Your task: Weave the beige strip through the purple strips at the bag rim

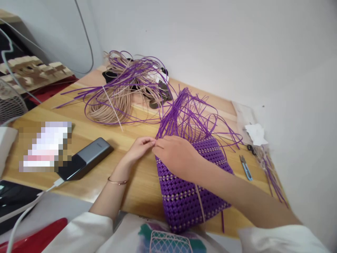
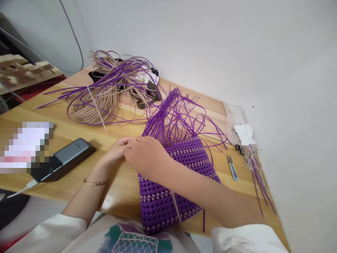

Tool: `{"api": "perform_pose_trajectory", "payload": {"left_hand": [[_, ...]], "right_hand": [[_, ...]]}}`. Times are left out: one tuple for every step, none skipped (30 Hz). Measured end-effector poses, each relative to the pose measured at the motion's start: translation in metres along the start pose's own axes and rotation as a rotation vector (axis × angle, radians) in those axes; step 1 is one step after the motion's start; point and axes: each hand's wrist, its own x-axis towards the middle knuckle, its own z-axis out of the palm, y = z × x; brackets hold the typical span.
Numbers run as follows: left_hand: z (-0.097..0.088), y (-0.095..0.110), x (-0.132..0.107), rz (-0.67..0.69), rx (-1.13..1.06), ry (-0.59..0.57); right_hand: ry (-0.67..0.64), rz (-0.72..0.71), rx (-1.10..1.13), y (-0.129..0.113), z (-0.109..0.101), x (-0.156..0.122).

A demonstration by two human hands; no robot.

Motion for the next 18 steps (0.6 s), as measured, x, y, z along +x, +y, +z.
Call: {"api": "perform_pose_trajectory", "payload": {"left_hand": [[-0.001, -0.002, 0.000, 0.000, -0.038, 0.008], [-0.002, -0.004, 0.001, 0.001, -0.063, 0.012], [-0.003, -0.006, 0.001, 0.003, -0.072, 0.010], [-0.003, -0.007, 0.002, 0.005, -0.068, 0.004], [-0.003, -0.007, 0.002, 0.007, -0.056, -0.005], [-0.003, -0.008, 0.003, 0.009, -0.046, -0.014], [-0.002, -0.008, 0.003, 0.011, -0.040, -0.017], [-0.002, -0.008, 0.003, 0.016, -0.040, -0.016], [-0.001, -0.007, 0.003, 0.020, -0.041, -0.016], [0.000, -0.007, 0.003, 0.023, -0.042, -0.019], [0.001, -0.007, 0.003, 0.026, -0.041, -0.024], [0.001, -0.007, 0.003, 0.027, -0.036, -0.029], [0.002, -0.006, 0.003, 0.027, -0.028, -0.035], [0.002, -0.006, 0.002, 0.025, -0.021, -0.039], [0.002, -0.006, 0.002, 0.022, -0.016, -0.040], [0.002, -0.006, 0.002, 0.018, -0.013, -0.042], [0.002, -0.006, 0.002, 0.014, -0.011, -0.044], [0.002, -0.006, 0.002, 0.011, -0.012, -0.048]], "right_hand": [[-0.080, -0.065, -0.021, 0.004, 0.005, 0.009], [-0.149, -0.098, -0.047, 0.010, 0.011, 0.017], [-0.195, -0.103, -0.080, 0.016, 0.017, 0.023], [-0.214, -0.114, -0.105, 0.023, 0.022, 0.027], [-0.227, -0.127, -0.132, 0.029, 0.027, 0.031], [-0.228, -0.148, -0.156, 0.035, 0.030, 0.033], [-0.222, -0.177, -0.179, 0.039, 0.033, 0.033], [-0.213, -0.212, -0.203, 0.043, 0.034, 0.034], [-0.197, -0.250, -0.228, 0.045, 0.035, 0.034], [-0.180, -0.288, -0.253, 0.047, 0.036, 0.033], [-0.166, -0.326, -0.276, 0.048, 0.036, 0.033], [-0.159, -0.362, -0.297, 0.049, 0.037, 0.033], [-0.157, -0.393, -0.314, 0.050, 0.038, 0.034], [-0.161, -0.416, -0.328, 0.051, 0.039, 0.035], [-0.167, -0.433, -0.339, 0.053, 0.040, 0.036], [-0.169, -0.445, -0.349, 0.054, 0.041, 0.037], [-0.167, -0.454, -0.359, 0.055, 0.042, 0.038], [-0.162, -0.463, -0.367, 0.057, 0.043, 0.039]]}}
